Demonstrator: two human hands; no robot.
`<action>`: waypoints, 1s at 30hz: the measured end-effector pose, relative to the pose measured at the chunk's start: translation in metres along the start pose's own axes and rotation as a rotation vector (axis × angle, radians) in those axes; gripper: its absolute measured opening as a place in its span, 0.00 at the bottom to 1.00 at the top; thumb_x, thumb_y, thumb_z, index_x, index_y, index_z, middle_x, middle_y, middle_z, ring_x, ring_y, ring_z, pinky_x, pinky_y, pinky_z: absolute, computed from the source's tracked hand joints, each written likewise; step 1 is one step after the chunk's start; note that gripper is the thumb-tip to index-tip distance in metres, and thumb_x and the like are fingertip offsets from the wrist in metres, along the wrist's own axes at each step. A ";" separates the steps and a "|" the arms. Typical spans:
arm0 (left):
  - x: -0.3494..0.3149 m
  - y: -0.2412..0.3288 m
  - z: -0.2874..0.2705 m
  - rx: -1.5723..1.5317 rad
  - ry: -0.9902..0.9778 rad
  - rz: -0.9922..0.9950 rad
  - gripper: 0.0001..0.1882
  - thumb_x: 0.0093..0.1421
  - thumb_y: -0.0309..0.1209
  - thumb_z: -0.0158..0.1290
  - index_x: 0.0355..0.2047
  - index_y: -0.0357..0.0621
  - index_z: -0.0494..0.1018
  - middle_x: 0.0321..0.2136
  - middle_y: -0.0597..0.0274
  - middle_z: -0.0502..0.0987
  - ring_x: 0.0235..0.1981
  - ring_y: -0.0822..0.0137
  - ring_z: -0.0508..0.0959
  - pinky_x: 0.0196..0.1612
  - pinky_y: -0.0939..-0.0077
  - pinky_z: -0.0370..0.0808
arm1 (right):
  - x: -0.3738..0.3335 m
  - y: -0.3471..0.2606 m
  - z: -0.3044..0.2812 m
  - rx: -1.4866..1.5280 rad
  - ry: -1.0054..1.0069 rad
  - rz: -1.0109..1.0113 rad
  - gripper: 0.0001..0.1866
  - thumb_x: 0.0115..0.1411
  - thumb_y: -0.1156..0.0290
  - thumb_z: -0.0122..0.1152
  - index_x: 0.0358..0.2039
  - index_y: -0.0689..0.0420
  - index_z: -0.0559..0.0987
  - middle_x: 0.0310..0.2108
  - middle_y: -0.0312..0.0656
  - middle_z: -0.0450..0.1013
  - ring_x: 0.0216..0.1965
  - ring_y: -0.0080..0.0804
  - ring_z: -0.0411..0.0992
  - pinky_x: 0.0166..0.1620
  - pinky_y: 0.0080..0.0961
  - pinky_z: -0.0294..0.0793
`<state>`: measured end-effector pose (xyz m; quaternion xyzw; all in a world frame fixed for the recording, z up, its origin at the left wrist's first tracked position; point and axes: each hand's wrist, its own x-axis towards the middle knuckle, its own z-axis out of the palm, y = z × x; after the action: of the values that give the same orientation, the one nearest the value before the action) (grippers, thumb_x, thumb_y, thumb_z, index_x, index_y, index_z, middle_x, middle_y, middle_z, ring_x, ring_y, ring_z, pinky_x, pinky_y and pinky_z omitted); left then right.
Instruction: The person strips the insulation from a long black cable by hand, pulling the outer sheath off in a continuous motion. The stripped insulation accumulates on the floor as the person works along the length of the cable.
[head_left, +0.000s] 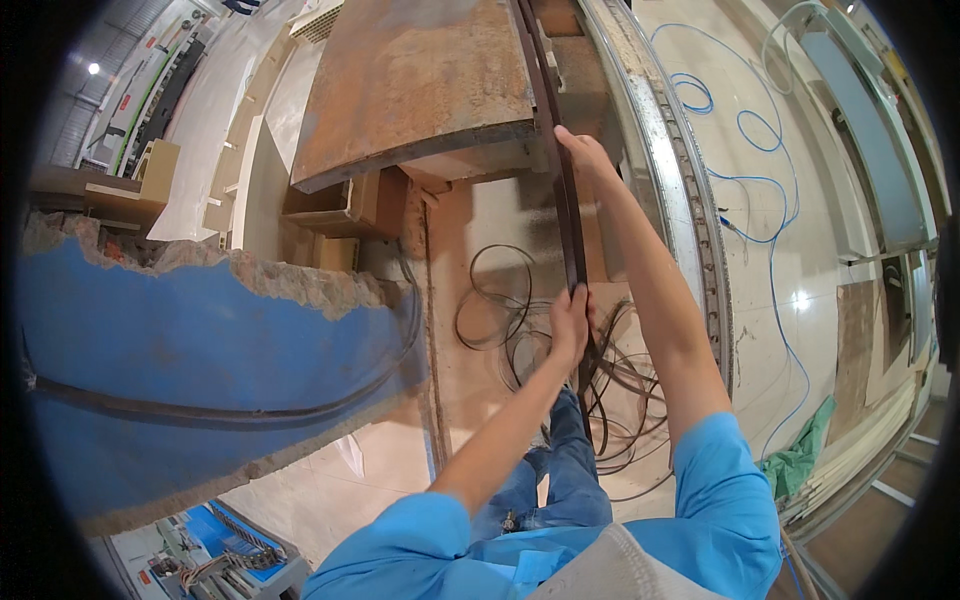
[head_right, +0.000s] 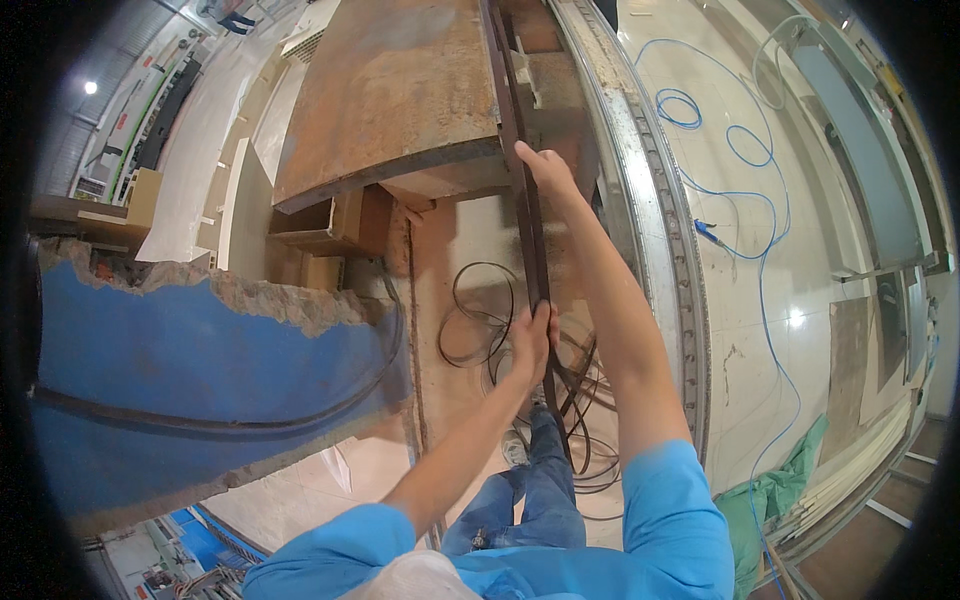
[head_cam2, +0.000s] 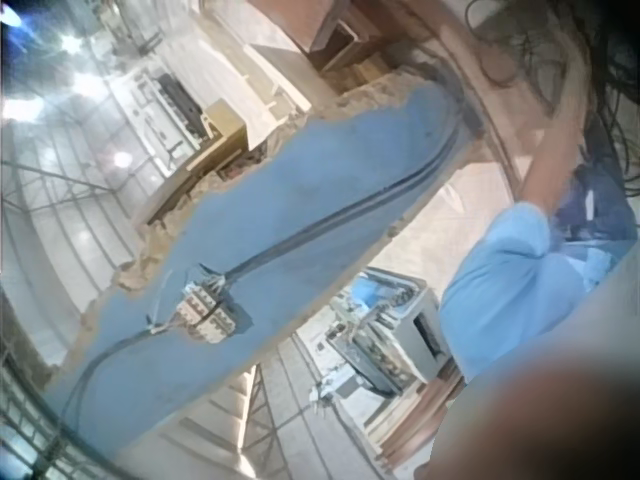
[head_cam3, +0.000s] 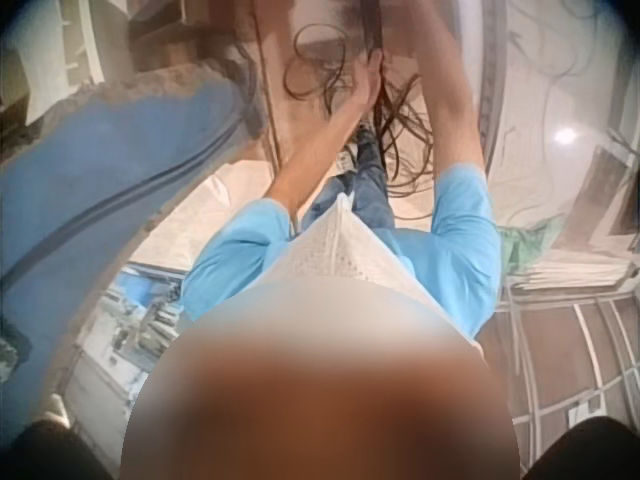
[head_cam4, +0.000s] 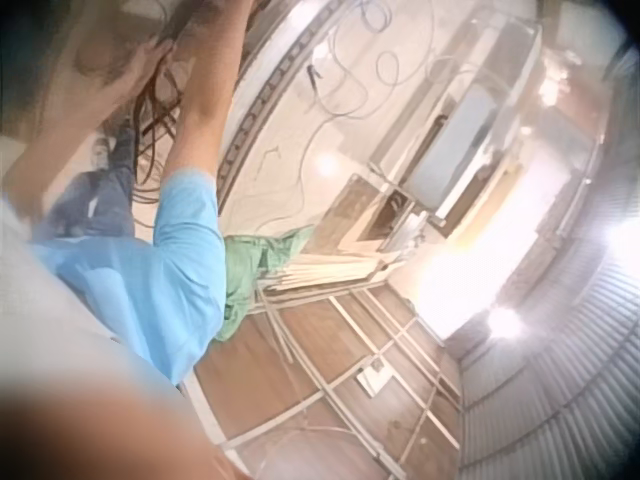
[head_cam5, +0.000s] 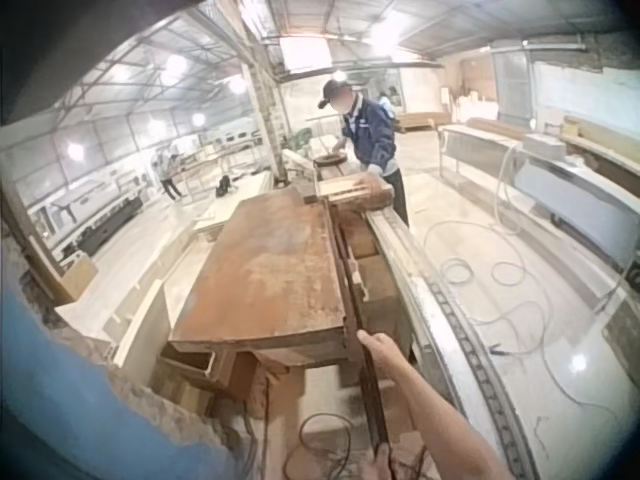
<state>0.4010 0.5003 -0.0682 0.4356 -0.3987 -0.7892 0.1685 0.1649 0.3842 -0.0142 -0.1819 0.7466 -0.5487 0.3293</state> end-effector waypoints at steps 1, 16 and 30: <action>-0.020 -0.010 -0.004 -0.027 -0.020 0.018 0.13 0.72 0.37 0.46 0.33 0.42 0.72 0.19 0.71 0.70 0.17 0.78 0.67 0.21 0.80 0.65 | 0.010 -0.002 0.006 0.194 -0.137 0.100 0.27 0.67 0.48 0.55 0.48 0.63 0.75 0.37 0.43 0.76 0.37 0.31 0.74 0.40 0.28 0.74; -0.017 -0.066 -0.070 -0.146 -0.204 -0.088 0.23 0.72 0.51 0.40 0.46 0.45 0.73 0.37 0.66 0.76 0.32 0.75 0.76 0.37 0.77 0.73 | -0.204 0.124 0.034 0.158 0.044 0.051 0.17 0.73 0.59 0.46 0.30 0.56 0.72 0.17 0.30 0.67 0.16 0.17 0.63 0.19 0.19 0.62; 0.200 0.147 0.044 -0.074 -0.387 0.022 0.18 0.74 0.38 0.40 0.42 0.32 0.69 0.33 0.49 0.78 0.32 0.56 0.81 0.35 0.63 0.82 | -0.504 0.237 -0.003 0.148 -0.050 0.368 0.17 0.73 0.60 0.48 0.31 0.58 0.73 0.18 0.32 0.68 0.17 0.20 0.66 0.21 0.20 0.65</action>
<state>0.2403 0.3070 -0.0509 0.2650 -0.3989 -0.8705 0.1132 0.5453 0.7835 -0.0893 -0.0312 0.7163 -0.5281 0.4550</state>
